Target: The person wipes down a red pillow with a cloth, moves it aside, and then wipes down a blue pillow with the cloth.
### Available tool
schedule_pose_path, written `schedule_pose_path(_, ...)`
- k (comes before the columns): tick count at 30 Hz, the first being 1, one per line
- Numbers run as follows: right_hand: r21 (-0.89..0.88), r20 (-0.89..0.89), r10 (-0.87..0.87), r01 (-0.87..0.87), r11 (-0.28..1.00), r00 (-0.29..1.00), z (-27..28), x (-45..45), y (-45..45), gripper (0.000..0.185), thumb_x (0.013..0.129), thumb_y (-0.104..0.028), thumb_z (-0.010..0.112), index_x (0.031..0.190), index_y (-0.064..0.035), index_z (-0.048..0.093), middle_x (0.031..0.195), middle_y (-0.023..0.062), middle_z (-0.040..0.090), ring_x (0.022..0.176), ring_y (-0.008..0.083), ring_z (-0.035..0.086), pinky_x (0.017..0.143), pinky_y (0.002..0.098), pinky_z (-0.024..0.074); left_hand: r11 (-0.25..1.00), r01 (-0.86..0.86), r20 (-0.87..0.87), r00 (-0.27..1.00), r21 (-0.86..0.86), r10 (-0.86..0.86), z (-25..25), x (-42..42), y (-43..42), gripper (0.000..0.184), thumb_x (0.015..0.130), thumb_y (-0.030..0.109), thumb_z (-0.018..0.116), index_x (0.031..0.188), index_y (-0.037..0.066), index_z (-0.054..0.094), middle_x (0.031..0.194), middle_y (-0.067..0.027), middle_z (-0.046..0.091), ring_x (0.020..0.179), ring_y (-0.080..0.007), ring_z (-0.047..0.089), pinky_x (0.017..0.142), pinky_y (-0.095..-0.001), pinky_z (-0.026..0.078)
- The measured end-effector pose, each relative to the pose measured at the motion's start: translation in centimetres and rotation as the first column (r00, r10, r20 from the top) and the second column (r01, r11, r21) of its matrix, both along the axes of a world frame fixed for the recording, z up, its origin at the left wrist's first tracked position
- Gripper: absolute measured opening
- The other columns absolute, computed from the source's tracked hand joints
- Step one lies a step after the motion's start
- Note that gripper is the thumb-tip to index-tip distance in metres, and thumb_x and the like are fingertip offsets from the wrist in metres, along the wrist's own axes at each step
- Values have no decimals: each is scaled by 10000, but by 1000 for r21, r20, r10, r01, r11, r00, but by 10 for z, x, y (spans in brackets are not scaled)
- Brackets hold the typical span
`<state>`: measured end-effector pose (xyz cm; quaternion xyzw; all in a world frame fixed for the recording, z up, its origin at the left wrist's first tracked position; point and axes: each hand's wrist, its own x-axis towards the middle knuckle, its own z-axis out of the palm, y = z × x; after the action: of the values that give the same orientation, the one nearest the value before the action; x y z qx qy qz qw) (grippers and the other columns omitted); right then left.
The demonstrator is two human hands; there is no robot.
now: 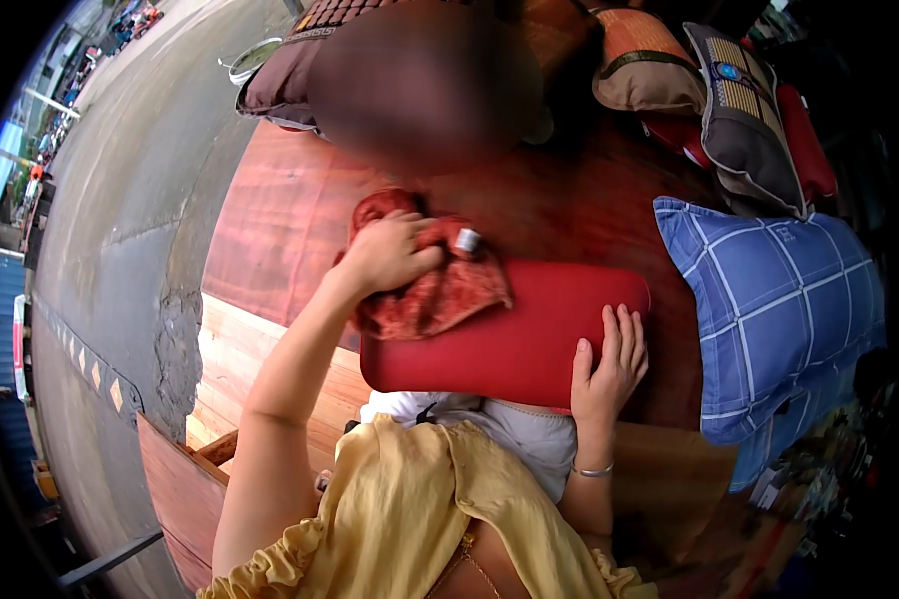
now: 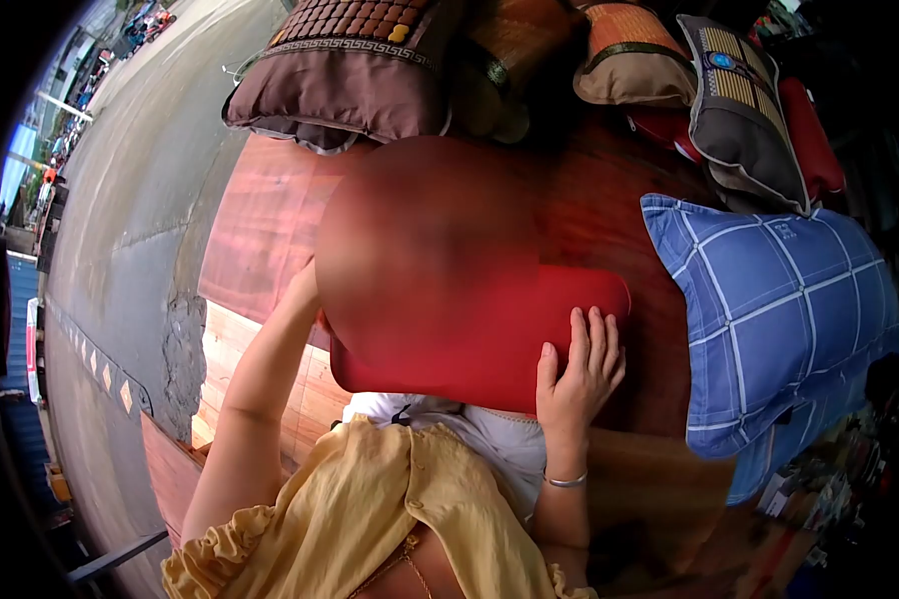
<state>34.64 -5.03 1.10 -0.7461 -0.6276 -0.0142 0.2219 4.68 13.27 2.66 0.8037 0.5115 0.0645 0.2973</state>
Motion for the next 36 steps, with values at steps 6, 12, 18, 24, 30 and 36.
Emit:
schedule_pose_path(6, 27, 42, -11, 10, 1000, 999, 0, -3, -2, 498, 958, -292, 528, 1408, -76, 522, 1475, 120, 491, 1406, 331, 393, 1122, 517, 277, 936, -307, 427, 833, -173, 353, -42, -63, -72, 498, 885, 122, 531, 1368, 1, 510, 1349, -209, 559, 1281, -341, 516, 1100, -400, 371)
schedule_pose_path(12, 71, 32, 27, -29, 997, 999, -5, -2, -6, 512, 951, -294, 505, 1407, -64, 519, 1474, 151, 478, 1395, 361, 400, 1112, 537, 284, 906, -382, 568, 794, 185, 218, -24, -20, -127, 552, 872, 97, 512, 1423, 88, 521, 1566, -221, 338, 1479, -359, 275, 1192, -458, 206)
schedule_pose_path(18, 73, 28, 28, -30, 997, 999, -6, -2, -3, 517, 954, -320, 489, 1404, -68, 526, 1482, 148, 469, 1396, 363, 397, 1110, 535, 279, 887, 152, -9, 986, 436, -164, 17, 15, -154, 688, 710, 340, 692, 1382, 230, 597, 1542, -123, 427, 1449, -345, 347, 1159, -612, 157)
schedule_pose_path(24, 53, -17, 49, -48, 997, 999, -3, 3, -1, 514, 958, -324, 495, 1402, -68, 528, 1475, 142, 484, 1398, 354, 397, 1117, 523, 274, 886, 151, 19, 984, 438, -177, 20, 25, -125, 786, 639, 368, 765, 1393, 246, 580, 1545, -121, 409, 1433, -348, 364, 1148, -617, 216)
schedule_pose_path(30, 41, -7, 34, -34, 999, 999, 0, -1, 1, 502, 953, -314, 501, 1392, -73, 542, 1472, 134, 492, 1397, 348, 400, 1121, 518, 266, 921, -388, 540, 785, 46, 304, -29, -33, -102, 680, 696, 126, 733, 1346, 99, 536, 1488, -255, 387, 1423, -399, 344, 1128, -461, 336)
schedule_pose_path(36, 58, 12, 27, -28, 998, 1000, -2, -1, -1, 502, 949, -295, 495, 1392, -63, 534, 1466, 141, 494, 1391, 354, 406, 1114, 523, 274, 878, -479, 610, 700, 15, 371, -36, -27, -136, 339, 752, -3, 586, 1086, -14, 532, 1472, -298, 383, 1384, -434, 387, 1118, -422, 322)
